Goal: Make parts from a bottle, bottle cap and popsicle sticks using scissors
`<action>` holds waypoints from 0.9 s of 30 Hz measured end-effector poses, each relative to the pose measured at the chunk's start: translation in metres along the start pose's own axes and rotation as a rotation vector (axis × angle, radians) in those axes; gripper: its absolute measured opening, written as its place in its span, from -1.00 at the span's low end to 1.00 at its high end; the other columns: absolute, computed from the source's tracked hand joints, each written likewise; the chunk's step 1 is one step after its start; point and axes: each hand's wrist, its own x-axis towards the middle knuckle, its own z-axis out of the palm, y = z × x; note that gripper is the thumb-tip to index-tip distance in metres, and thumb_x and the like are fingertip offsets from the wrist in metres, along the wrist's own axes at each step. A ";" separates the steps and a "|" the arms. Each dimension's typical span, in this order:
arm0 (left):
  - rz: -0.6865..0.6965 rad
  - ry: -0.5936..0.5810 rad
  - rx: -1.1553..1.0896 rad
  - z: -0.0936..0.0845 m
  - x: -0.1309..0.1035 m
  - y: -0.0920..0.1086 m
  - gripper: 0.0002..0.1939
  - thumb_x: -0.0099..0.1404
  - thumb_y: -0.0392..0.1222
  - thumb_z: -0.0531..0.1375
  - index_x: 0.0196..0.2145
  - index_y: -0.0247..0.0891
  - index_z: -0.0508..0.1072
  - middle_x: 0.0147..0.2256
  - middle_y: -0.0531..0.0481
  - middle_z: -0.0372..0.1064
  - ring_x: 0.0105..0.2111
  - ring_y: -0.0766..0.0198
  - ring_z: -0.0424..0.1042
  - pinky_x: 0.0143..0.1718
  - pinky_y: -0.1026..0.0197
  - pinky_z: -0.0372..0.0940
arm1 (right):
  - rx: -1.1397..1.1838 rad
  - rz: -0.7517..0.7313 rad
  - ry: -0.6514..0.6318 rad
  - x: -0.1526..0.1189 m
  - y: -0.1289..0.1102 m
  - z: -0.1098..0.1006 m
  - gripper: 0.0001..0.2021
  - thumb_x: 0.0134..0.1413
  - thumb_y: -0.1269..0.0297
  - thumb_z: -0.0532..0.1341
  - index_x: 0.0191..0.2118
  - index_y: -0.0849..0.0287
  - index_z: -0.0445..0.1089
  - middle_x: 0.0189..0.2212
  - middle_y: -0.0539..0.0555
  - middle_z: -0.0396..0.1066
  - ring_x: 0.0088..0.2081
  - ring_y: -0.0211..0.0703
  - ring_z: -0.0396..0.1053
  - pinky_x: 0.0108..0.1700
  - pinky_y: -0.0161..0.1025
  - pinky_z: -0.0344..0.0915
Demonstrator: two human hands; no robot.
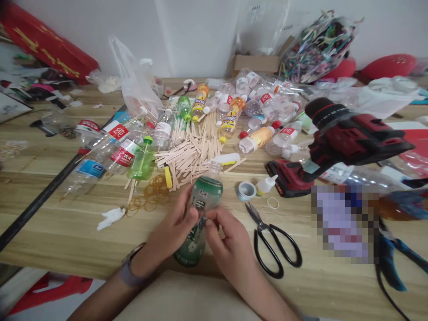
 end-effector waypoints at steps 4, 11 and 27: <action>-0.051 -0.102 -0.152 0.004 0.002 0.000 -0.20 0.20 0.25 0.30 0.24 -0.21 0.23 0.05 -0.17 0.44 0.04 0.02 0.42 0.06 0.08 0.28 | 0.174 0.021 0.064 0.001 0.002 0.002 -0.72 0.18 0.15 0.16 -0.51 0.14 0.25 -0.46 0.03 0.26 -0.44 -0.23 0.21 -0.40 -0.32 0.19; -0.273 0.019 -0.485 0.001 -0.001 -0.001 -0.56 0.18 0.17 0.29 -0.26 -0.31 0.52 -0.39 -0.05 0.49 -0.47 0.29 0.40 -0.44 0.27 0.29 | 0.403 0.225 0.094 0.014 0.001 -0.010 -0.67 0.19 0.00 0.04 -0.46 0.07 0.00 -0.66 -0.10 -0.02 -0.66 -0.26 -0.10 -0.60 -0.30 0.06; 0.000 -0.098 0.062 -0.017 -0.003 0.015 -0.31 0.28 0.29 0.18 0.21 -0.17 0.32 0.19 -0.18 0.36 0.25 -0.04 0.25 0.29 -0.03 0.09 | -0.058 0.210 -0.261 0.017 -0.008 -0.014 -0.58 0.05 0.02 0.30 -0.57 0.17 0.16 -0.60 -0.06 0.02 -0.52 -0.30 -0.03 -0.48 -0.30 -0.11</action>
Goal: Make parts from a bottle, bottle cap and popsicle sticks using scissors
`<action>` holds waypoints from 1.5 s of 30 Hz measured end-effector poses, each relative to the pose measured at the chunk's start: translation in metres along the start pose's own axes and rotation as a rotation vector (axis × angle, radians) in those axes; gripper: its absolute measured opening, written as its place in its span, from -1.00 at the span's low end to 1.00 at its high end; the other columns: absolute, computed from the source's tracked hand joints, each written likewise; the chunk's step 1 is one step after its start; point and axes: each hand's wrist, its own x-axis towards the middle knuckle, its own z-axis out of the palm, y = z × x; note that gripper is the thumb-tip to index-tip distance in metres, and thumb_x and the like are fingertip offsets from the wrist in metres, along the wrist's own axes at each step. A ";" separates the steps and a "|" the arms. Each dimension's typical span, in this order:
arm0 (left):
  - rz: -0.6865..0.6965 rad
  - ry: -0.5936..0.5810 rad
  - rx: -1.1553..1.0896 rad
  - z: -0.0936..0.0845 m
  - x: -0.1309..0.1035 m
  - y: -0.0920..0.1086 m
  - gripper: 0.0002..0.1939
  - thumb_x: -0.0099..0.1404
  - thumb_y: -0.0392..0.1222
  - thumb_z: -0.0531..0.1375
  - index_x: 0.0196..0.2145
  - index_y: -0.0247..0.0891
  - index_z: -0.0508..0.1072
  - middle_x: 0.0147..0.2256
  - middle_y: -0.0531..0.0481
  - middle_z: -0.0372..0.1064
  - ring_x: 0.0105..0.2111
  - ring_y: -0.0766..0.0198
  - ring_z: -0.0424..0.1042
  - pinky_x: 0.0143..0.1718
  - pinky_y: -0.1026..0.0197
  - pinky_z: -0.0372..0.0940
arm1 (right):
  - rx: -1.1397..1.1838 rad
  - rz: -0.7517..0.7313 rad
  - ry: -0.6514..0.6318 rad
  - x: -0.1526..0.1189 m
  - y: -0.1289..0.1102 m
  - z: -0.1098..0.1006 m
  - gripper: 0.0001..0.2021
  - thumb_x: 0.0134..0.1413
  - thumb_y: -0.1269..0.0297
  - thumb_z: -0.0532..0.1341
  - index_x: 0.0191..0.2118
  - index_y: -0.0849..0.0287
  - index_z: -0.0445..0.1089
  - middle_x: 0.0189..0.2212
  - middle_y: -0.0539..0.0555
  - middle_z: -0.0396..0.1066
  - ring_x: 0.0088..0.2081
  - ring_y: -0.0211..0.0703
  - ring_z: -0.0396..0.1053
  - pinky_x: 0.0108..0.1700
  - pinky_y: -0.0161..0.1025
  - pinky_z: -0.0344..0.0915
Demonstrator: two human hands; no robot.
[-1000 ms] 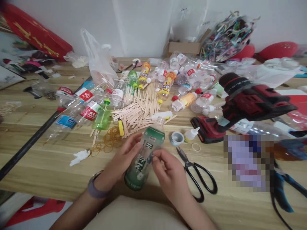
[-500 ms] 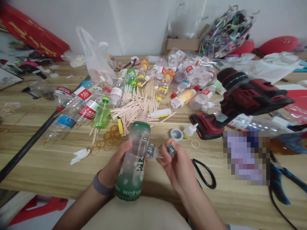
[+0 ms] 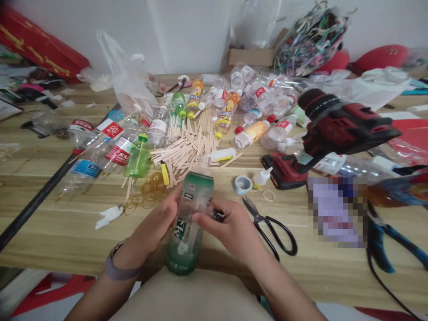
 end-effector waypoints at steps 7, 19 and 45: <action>-0.156 -0.151 -0.294 0.006 0.007 -0.001 -0.47 -0.01 0.06 0.46 -0.14 -0.22 0.46 -0.28 0.02 0.50 -0.21 0.13 0.49 -0.12 0.14 0.35 | 0.258 0.072 -0.089 0.009 -0.006 0.003 -0.53 -0.11 0.00 0.31 -0.60 0.14 0.02 -0.62 -0.08 -0.02 -0.52 -0.32 -0.06 -0.48 -0.32 -0.06; -0.159 0.136 0.099 0.008 0.001 0.008 -0.42 0.01 -0.17 0.41 -0.04 -0.13 0.30 -0.17 0.01 0.49 -0.16 0.10 0.49 -0.14 0.11 0.34 | -0.155 -0.003 -0.085 0.018 -0.001 -0.008 -0.53 0.07 -0.10 0.19 -0.62 0.16 0.16 -0.62 -0.03 0.06 -0.53 -0.28 -0.01 -0.48 -0.29 -0.11; -0.023 0.127 0.003 -0.005 0.000 0.008 -0.51 0.01 -0.15 0.42 -0.12 -0.18 0.34 -0.19 -0.03 0.47 -0.16 0.08 0.46 -0.13 0.09 0.32 | -0.362 -0.202 -0.070 0.020 -0.011 0.000 -0.55 0.28 -0.09 0.03 -0.51 0.13 0.12 -0.60 -0.02 0.17 -0.54 -0.27 0.10 -0.51 -0.30 -0.06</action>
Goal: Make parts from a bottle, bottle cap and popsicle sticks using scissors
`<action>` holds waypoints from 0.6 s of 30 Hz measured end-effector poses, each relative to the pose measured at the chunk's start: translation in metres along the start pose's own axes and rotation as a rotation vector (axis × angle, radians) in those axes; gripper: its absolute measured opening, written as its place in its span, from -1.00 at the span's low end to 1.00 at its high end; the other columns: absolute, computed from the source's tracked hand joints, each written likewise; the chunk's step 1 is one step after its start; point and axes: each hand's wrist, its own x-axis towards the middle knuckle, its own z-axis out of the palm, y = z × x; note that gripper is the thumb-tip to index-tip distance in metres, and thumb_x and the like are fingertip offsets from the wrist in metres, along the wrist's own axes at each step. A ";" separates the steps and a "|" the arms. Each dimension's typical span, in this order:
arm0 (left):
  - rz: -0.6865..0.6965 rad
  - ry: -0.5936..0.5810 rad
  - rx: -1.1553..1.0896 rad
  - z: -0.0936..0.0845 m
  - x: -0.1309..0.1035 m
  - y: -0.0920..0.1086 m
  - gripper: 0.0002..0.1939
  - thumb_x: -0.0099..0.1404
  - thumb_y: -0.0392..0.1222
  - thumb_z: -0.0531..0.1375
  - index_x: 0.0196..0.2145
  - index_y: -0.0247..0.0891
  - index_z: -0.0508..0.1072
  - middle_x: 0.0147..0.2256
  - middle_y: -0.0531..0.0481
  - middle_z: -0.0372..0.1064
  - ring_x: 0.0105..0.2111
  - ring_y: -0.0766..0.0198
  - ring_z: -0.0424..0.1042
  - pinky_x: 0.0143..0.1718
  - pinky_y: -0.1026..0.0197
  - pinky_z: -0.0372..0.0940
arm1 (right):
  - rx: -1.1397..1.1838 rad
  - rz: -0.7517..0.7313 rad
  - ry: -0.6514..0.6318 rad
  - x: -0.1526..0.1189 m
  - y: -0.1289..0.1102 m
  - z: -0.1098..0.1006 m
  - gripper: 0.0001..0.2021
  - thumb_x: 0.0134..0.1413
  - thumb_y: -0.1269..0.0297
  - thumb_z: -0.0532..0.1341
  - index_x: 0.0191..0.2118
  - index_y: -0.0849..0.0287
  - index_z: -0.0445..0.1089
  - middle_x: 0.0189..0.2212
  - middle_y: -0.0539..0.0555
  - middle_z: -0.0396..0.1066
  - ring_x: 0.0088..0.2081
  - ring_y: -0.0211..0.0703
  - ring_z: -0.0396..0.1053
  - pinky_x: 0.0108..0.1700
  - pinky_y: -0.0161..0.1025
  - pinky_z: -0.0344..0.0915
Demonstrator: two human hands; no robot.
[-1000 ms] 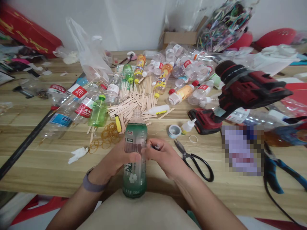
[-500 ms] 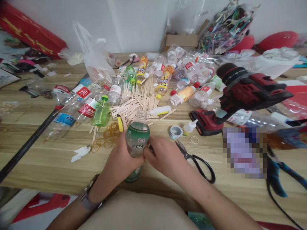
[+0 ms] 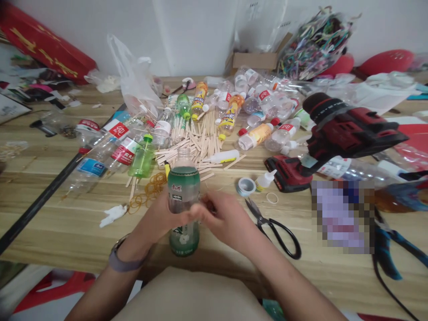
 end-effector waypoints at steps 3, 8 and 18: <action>0.022 0.003 0.029 -0.002 -0.001 0.000 -0.49 0.00 -0.22 0.41 -0.10 -0.15 0.35 -0.22 0.02 0.48 -0.19 0.11 0.46 -0.12 0.10 0.31 | 0.158 0.016 -0.126 -0.001 -0.004 -0.001 -0.58 0.24 -0.05 0.12 -0.50 0.17 0.19 -0.59 -0.04 0.13 -0.52 -0.29 0.04 -0.50 -0.31 -0.09; -0.018 -0.036 -0.282 -0.002 0.000 -0.013 -0.38 -0.10 -0.11 0.48 -0.08 -0.19 0.39 -0.18 -0.05 0.52 -0.20 0.08 0.49 -0.14 0.07 0.36 | 0.364 0.016 -0.093 -0.002 -0.003 0.017 -0.56 0.26 -0.01 0.01 -0.56 0.14 0.03 -0.61 -0.07 -0.07 -0.55 -0.32 -0.10 -0.53 -0.34 -0.08; 0.085 0.151 -0.446 0.012 0.003 -0.031 -0.40 -0.17 0.04 0.50 -0.20 -0.22 0.43 -0.27 -0.03 0.54 -0.25 0.07 0.51 -0.15 0.05 0.39 | 0.173 -0.108 0.301 -0.013 -0.014 0.040 -0.63 0.29 0.25 -0.04 -0.56 0.13 -0.09 -0.64 -0.06 -0.04 -0.57 -0.31 -0.05 -0.51 -0.30 -0.05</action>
